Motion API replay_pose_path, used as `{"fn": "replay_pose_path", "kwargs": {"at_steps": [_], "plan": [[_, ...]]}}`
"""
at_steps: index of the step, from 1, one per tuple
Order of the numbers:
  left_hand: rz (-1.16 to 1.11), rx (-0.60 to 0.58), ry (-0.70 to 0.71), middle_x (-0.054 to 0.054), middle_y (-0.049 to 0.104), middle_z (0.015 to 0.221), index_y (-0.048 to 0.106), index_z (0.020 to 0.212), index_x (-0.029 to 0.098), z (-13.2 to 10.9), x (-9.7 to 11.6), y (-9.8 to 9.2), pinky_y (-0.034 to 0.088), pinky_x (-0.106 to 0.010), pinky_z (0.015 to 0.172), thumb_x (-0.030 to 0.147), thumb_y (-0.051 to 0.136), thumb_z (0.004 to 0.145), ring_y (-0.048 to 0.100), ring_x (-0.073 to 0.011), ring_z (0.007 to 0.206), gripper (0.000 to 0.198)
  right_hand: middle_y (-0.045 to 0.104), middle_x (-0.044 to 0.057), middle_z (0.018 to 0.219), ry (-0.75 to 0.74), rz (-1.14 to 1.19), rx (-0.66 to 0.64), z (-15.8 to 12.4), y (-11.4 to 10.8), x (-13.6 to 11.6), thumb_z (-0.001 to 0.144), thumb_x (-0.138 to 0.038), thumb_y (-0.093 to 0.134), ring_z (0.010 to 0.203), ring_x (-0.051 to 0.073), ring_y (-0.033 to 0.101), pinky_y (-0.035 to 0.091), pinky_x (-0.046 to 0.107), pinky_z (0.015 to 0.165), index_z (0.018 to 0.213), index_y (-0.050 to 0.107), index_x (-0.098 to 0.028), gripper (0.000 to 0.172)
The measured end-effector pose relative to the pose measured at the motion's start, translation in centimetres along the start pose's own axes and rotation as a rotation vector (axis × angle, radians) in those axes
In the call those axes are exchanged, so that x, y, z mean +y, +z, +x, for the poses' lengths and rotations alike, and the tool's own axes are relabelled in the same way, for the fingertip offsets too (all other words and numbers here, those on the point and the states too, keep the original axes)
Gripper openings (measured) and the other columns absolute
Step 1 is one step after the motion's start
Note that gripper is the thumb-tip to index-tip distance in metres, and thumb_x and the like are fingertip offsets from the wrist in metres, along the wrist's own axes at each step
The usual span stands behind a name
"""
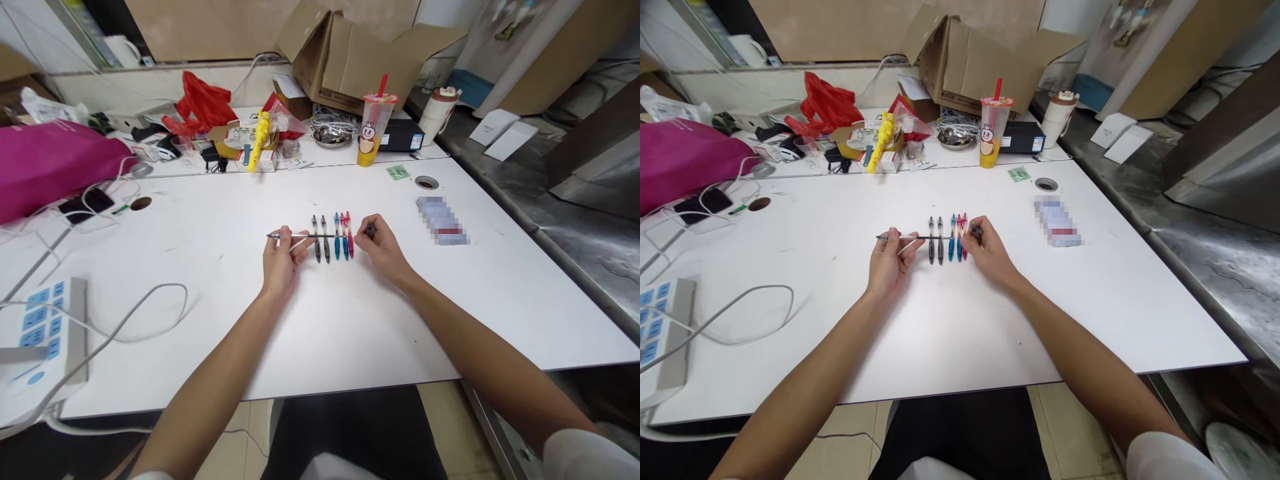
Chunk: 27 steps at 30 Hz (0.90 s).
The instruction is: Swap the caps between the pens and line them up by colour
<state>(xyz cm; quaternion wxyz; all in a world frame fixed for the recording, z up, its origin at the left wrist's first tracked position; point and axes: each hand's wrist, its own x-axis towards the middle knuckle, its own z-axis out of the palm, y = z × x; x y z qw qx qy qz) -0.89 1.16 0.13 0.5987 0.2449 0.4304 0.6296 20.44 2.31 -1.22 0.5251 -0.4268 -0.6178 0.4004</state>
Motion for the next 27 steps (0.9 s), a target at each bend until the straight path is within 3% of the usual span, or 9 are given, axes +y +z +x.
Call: {"fn": "replay_pose_path", "kwargs": {"at_steps": [3, 7, 12, 20, 27], "plan": [[0.014, -0.014, 0.003, -0.008, 0.077, 0.096, 0.053, 0.098, 0.020, 0.1, -0.2, -0.1, 0.055, -0.018, 0.059, 0.042, 0.069, 0.096, 0.079, -0.0181, 0.086, 0.027, 0.037, -0.006, 0.067, 0.021, -0.117, -0.054, -0.4, 0.5, -0.7, 0.086, -0.033, 0.073, 0.061, 0.012, 0.034, 0.036, 0.029, 0.061, 0.102, 0.068, -0.023, 0.020], [0.045, -0.041, 0.019, -0.007, 0.077, 0.094, 0.053, 0.098, 0.021, 0.1, -0.4, 0.0, 0.054, -0.018, 0.057, 0.042, 0.073, 0.092, 0.078, -0.0183, 0.085, 0.030, 0.044, -0.004, 0.065, 0.080, -0.174, -0.014, -0.7, 1.0, -0.9, 0.087, -0.039, 0.072, 0.059, 0.011, 0.036, 0.032, 0.029, 0.057, 0.099, 0.077, -0.021, 0.023], [0.102, -0.049, 0.034, -0.007, 0.077, 0.098, 0.055, 0.099, 0.021, -0.1, -0.4, 0.0, 0.051, -0.020, 0.054, 0.046, 0.075, 0.089, 0.078, -0.0203, 0.088, 0.033, 0.051, -0.002, 0.066, 0.086, -0.167, 0.021, -0.8, 1.1, -0.8, 0.088, -0.043, 0.071, 0.059, 0.011, 0.040, 0.033, 0.028, 0.056, 0.096, 0.076, -0.019, 0.026], [0.111, 0.054, 0.102, -0.011, 0.077, 0.109, 0.056, 0.097, 0.021, 0.4, 0.9, -0.7, 0.053, -0.021, 0.059, 0.048, 0.068, 0.094, 0.076, -0.0211, 0.099, 0.030, 0.042, -0.005, 0.058, 0.078, -0.130, 0.093, -0.4, 0.4, -0.6, 0.088, -0.044, 0.070, 0.055, 0.011, 0.033, 0.028, 0.028, 0.053, 0.092, 0.076, -0.020, 0.026], [0.099, 0.055, 0.100, -0.010, 0.077, 0.107, 0.057, 0.096, 0.021, 0.2, 1.0, -0.6, 0.052, -0.020, 0.059, 0.049, 0.068, 0.094, 0.076, -0.0201, 0.098, 0.030, 0.042, -0.004, 0.058, 0.043, -0.157, 0.115, -0.2, 0.2, -0.5, 0.087, -0.045, 0.071, 0.054, 0.011, 0.032, 0.028, 0.028, 0.053, 0.092, 0.078, -0.021, 0.026]]}}
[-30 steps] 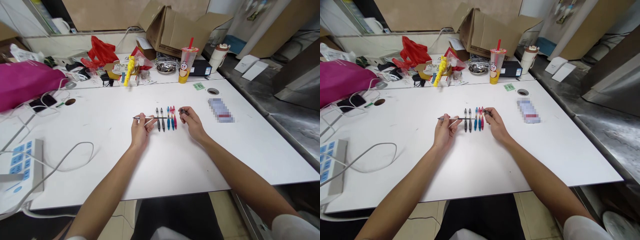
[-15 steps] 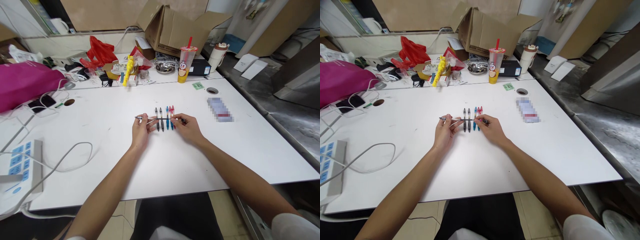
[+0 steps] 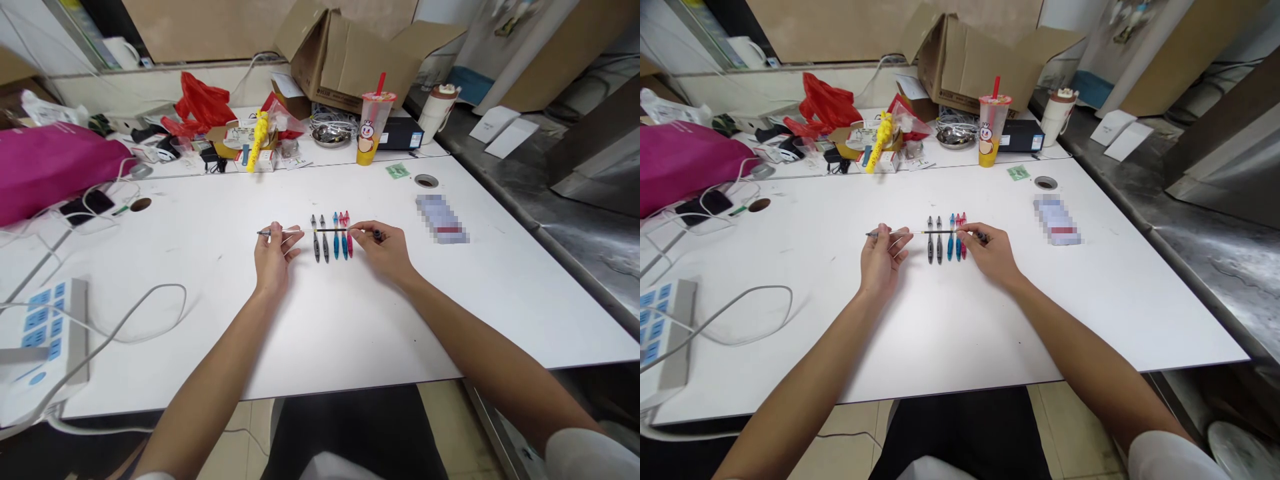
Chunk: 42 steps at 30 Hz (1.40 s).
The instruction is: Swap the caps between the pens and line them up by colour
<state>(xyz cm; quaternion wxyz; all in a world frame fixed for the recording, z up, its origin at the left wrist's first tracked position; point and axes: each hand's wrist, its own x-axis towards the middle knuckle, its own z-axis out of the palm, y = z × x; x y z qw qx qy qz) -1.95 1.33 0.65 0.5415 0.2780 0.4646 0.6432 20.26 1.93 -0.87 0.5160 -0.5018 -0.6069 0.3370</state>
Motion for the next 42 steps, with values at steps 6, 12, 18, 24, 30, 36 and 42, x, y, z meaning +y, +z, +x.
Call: {"fn": "replay_pose_path", "kwargs": {"at_steps": [6, 12, 18, 24, 30, 36, 42], "plan": [[-0.003, -0.063, -0.022, -0.010, 0.078, 0.104, 0.055, 0.098, 0.021, -0.5, -0.9, 0.6, 0.053, -0.019, 0.058, 0.048, 0.070, 0.093, 0.077, -0.0194, 0.093, 0.031, 0.048, -0.003, 0.059, 0.038, -0.012, -0.041, -0.4, 0.5, 0.0, 0.086, -0.047, 0.073, 0.055, 0.011, 0.036, 0.030, 0.029, 0.053, 0.095, 0.080, -0.019, 0.030], [-0.048, -0.144, -0.101, -0.010, 0.079, 0.102, 0.051, 0.102, 0.022, -1.1, -1.5, 1.2, 0.057, -0.021, 0.061, 0.046, 0.069, 0.094, 0.078, -0.0193, 0.087, 0.031, 0.054, -0.002, 0.066, 0.069, -0.025, -0.168, -1.0, 1.1, -0.4, 0.085, -0.049, 0.074, 0.059, 0.012, 0.039, 0.033, 0.028, 0.055, 0.102, 0.079, -0.021, 0.034], [-0.040, -0.093, -0.074, -0.010, 0.079, 0.104, 0.051, 0.101, 0.022, -0.5, -1.2, 0.8, 0.057, -0.021, 0.063, 0.046, 0.066, 0.096, 0.079, -0.0186, 0.089, 0.028, 0.070, 0.005, 0.086, 0.024, -0.050, -0.180, -0.5, 0.2, -0.7, 0.098, -0.054, 0.054, 0.074, 0.017, 0.056, 0.045, 0.032, 0.066, 0.112, 0.076, -0.021, 0.042], [-0.030, -0.095, -0.072, -0.010, 0.078, 0.105, 0.051, 0.101, 0.022, -0.4, -1.3, 0.6, 0.057, -0.021, 0.062, 0.047, 0.068, 0.094, 0.079, -0.0192, 0.089, 0.031, 0.078, 0.008, 0.104, 0.038, -0.097, -0.233, -0.5, 0.1, -0.3, 0.088, -0.046, 0.069, 0.084, 0.021, 0.065, 0.052, 0.037, 0.076, 0.117, 0.079, -0.022, 0.039], [-0.032, -0.120, -0.077, -0.010, 0.078, 0.104, 0.051, 0.102, 0.022, -0.6, -1.4, 0.7, 0.057, -0.021, 0.063, 0.047, 0.068, 0.095, 0.078, -0.0187, 0.089, 0.031, 0.079, 0.008, 0.107, 0.023, -0.094, -0.291, -0.7, 0.1, -0.8, 0.089, -0.039, 0.069, 0.083, 0.020, 0.066, 0.053, 0.035, 0.074, 0.116, 0.080, -0.024, 0.032], [-0.019, -0.131, -0.081, -0.010, 0.078, 0.103, 0.052, 0.100, 0.022, -0.9, -1.6, 0.9, 0.056, -0.020, 0.060, 0.045, 0.070, 0.094, 0.078, -0.0180, 0.085, 0.030, 0.077, 0.008, 0.107, 0.013, -0.110, -0.337, -0.7, 0.1, -1.0, 0.091, -0.038, 0.066, 0.080, 0.019, 0.064, 0.051, 0.035, 0.072, 0.118, 0.079, -0.024, 0.032], [0.035, -0.190, -0.088, -0.011, 0.078, 0.106, 0.056, 0.101, 0.022, -1.3, -2.3, 1.0, 0.058, -0.023, 0.063, 0.048, 0.074, 0.090, 0.078, -0.0207, 0.091, 0.034, 0.072, 0.005, 0.098, -0.092, -0.105, -0.343, -0.9, 0.5, -0.8, 0.093, -0.031, 0.061, 0.076, 0.017, 0.059, 0.047, 0.033, 0.070, 0.127, 0.069, -0.024, 0.035]]}}
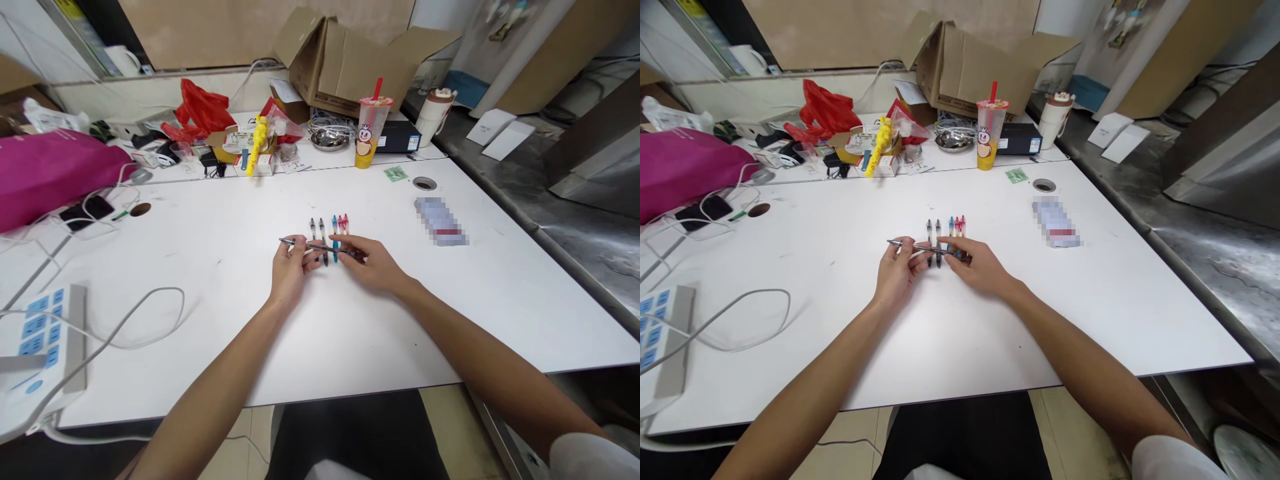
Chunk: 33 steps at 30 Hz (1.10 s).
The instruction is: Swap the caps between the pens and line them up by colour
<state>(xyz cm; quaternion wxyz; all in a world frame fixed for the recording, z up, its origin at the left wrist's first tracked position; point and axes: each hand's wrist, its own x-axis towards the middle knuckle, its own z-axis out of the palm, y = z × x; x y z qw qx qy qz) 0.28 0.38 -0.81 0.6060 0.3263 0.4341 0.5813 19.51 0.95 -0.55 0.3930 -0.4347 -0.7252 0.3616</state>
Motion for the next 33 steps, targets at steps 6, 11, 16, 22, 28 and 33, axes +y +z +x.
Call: {"fn": "replay_pose_path", "kwargs": {"at_steps": [6, 11, 16, 22, 28, 33], "plan": [[0.052, -0.048, -0.021, -0.013, 0.078, 0.109, 0.059, 0.100, 0.020, -0.29, 0.32, 0.15, 0.060, -0.027, 0.069, 0.048, 0.077, 0.087, 0.077, -0.0218, 0.094, 0.035, 0.067, 0.002, 0.078, 0.140, 0.060, 0.018, -0.17, 0.84, -0.23, 0.097, -0.048, 0.056, 0.065, 0.015, 0.054, 0.043, 0.031, 0.063, 0.098, 0.068, -0.021, 0.030], [0.042, 0.001, 0.019, -0.011, 0.079, 0.102, 0.058, 0.101, 0.022, -0.14, 0.50, 0.00, 0.059, -0.026, 0.068, 0.047, 0.078, 0.086, 0.078, -0.0209, 0.090, 0.036, 0.068, 0.005, 0.097, 0.108, 0.127, 0.001, -0.22, 0.96, -0.21, 0.095, -0.043, 0.059, 0.081, 0.017, 0.060, 0.046, 0.031, 0.070, 0.111, 0.061, -0.022, 0.026], [0.040, 0.012, 0.018, -0.012, 0.079, 0.102, 0.057, 0.103, 0.022, 0.01, 0.32, -0.18, 0.060, -0.027, 0.069, 0.048, 0.078, 0.085, 0.078, -0.0216, 0.092, 0.038, 0.066, 0.003, 0.092, 0.126, 0.118, 0.009, -0.12, 0.90, 0.21, 0.095, -0.045, 0.060, 0.077, 0.016, 0.057, 0.045, 0.031, 0.069, 0.106, 0.059, -0.022, 0.025], [0.022, 0.018, 0.000, -0.012, 0.079, 0.101, 0.057, 0.102, 0.021, 0.07, 0.39, -0.20, 0.061, -0.028, 0.069, 0.051, 0.073, 0.090, 0.077, -0.0202, 0.089, 0.035, 0.061, 0.000, 0.079, 0.139, 0.087, 0.001, -0.08, 0.91, 0.24, 0.096, -0.048, 0.058, 0.068, 0.015, 0.051, 0.040, 0.030, 0.063, 0.098, 0.060, -0.022, 0.026], [0.029, 0.006, 0.008, -0.012, 0.079, 0.103, 0.058, 0.100, 0.021, 0.07, 0.30, -0.27, 0.061, -0.027, 0.068, 0.048, 0.074, 0.089, 0.077, -0.0191, 0.086, 0.033, 0.057, -0.001, 0.073, 0.183, 0.054, 0.000, -0.10, 0.96, -0.10, 0.097, -0.050, 0.056, 0.063, 0.014, 0.047, 0.037, 0.030, 0.059, 0.090, 0.059, -0.022, 0.029], [0.047, 0.000, 0.022, -0.013, 0.079, 0.103, 0.060, 0.100, 0.020, -0.04, 0.41, -0.15, 0.061, -0.028, 0.070, 0.047, 0.075, 0.089, 0.078, -0.0205, 0.088, 0.034, 0.055, -0.003, 0.068, 0.190, 0.049, -0.026, -0.17, 1.02, -0.41, 0.098, -0.050, 0.054, 0.060, 0.014, 0.045, 0.036, 0.030, 0.058, 0.089, 0.061, -0.023, 0.030]]}}
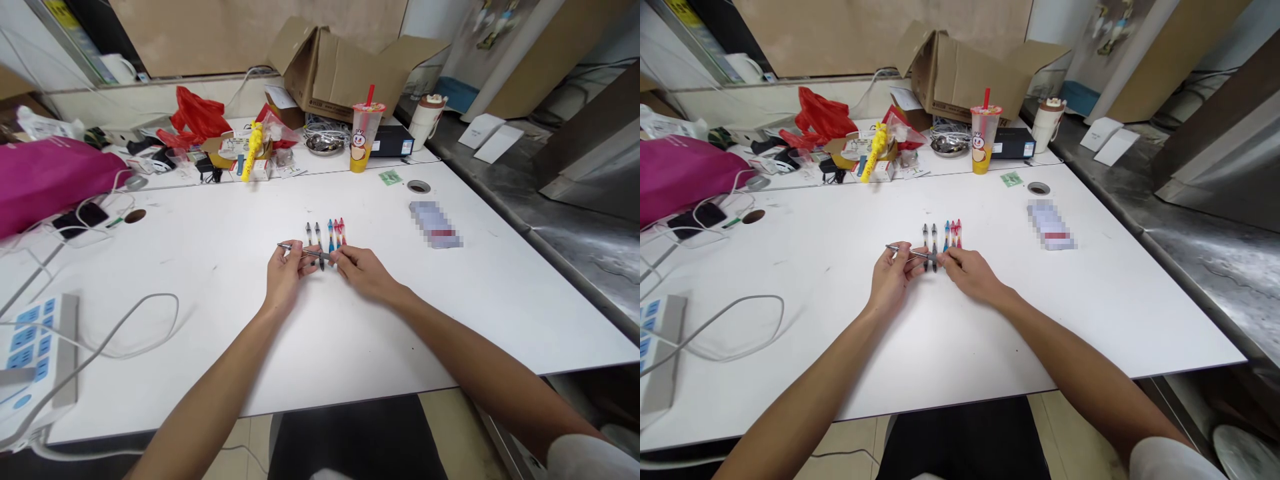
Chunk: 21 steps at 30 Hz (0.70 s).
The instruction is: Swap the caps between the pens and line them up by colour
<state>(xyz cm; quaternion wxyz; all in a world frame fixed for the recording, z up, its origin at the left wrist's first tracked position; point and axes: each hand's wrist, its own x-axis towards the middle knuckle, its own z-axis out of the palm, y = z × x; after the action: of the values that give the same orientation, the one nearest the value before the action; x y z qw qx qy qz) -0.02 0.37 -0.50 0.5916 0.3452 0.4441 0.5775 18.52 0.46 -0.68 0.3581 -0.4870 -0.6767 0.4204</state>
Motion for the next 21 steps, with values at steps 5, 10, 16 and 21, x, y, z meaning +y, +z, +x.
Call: {"fn": "replay_pose_path", "kwargs": {"at_steps": [5, 10, 16, 21], "plan": [[0.004, -0.011, 0.019, -0.013, 0.079, 0.102, 0.061, 0.100, 0.019, 0.14, -0.08, -0.14, 0.061, -0.028, 0.070, 0.047, 0.074, 0.089, 0.078, -0.0196, 0.085, 0.033, 0.059, -0.002, 0.070, -0.016, -0.002, 0.005, -0.10, 0.06, -0.16, 0.097, -0.050, 0.056, 0.061, 0.014, 0.048, 0.037, 0.030, 0.059, 0.088, 0.063, -0.022, 0.030], [0.015, -0.043, 0.041, -0.012, 0.079, 0.102, 0.059, 0.102, 0.019, 0.39, -0.32, -0.33, 0.060, -0.027, 0.069, 0.047, 0.074, 0.089, 0.077, -0.0198, 0.088, 0.035, 0.062, -0.001, 0.077, -0.022, 0.005, -0.003, -0.13, 0.16, -0.41, 0.095, -0.048, 0.061, 0.064, 0.014, 0.050, 0.038, 0.030, 0.061, 0.095, 0.065, -0.022, 0.026], [0.063, -0.110, 0.106, -0.010, 0.078, 0.102, 0.057, 0.099, 0.020, 0.24, 0.02, -0.51, 0.060, -0.030, 0.078, 0.049, 0.072, 0.090, 0.076, -0.0187, 0.090, 0.035, 0.052, -0.004, 0.060, 0.039, 0.065, -0.116, -0.26, -0.09, -0.85, 0.101, -0.051, 0.048, 0.054, 0.012, 0.043, 0.036, 0.029, 0.056, 0.079, 0.062, -0.021, 0.040], [0.078, -0.174, 0.143, -0.009, 0.078, 0.097, 0.056, 0.095, 0.020, 0.10, 0.54, -0.59, 0.059, -0.032, 0.085, 0.051, 0.072, 0.090, 0.075, -0.0195, 0.094, 0.035, 0.052, -0.005, 0.054, 0.094, 0.175, -0.227, -0.28, -0.11, -0.94, 0.102, -0.060, 0.043, 0.051, 0.012, 0.042, 0.036, 0.028, 0.055, 0.085, 0.065, -0.020, 0.049]]}}
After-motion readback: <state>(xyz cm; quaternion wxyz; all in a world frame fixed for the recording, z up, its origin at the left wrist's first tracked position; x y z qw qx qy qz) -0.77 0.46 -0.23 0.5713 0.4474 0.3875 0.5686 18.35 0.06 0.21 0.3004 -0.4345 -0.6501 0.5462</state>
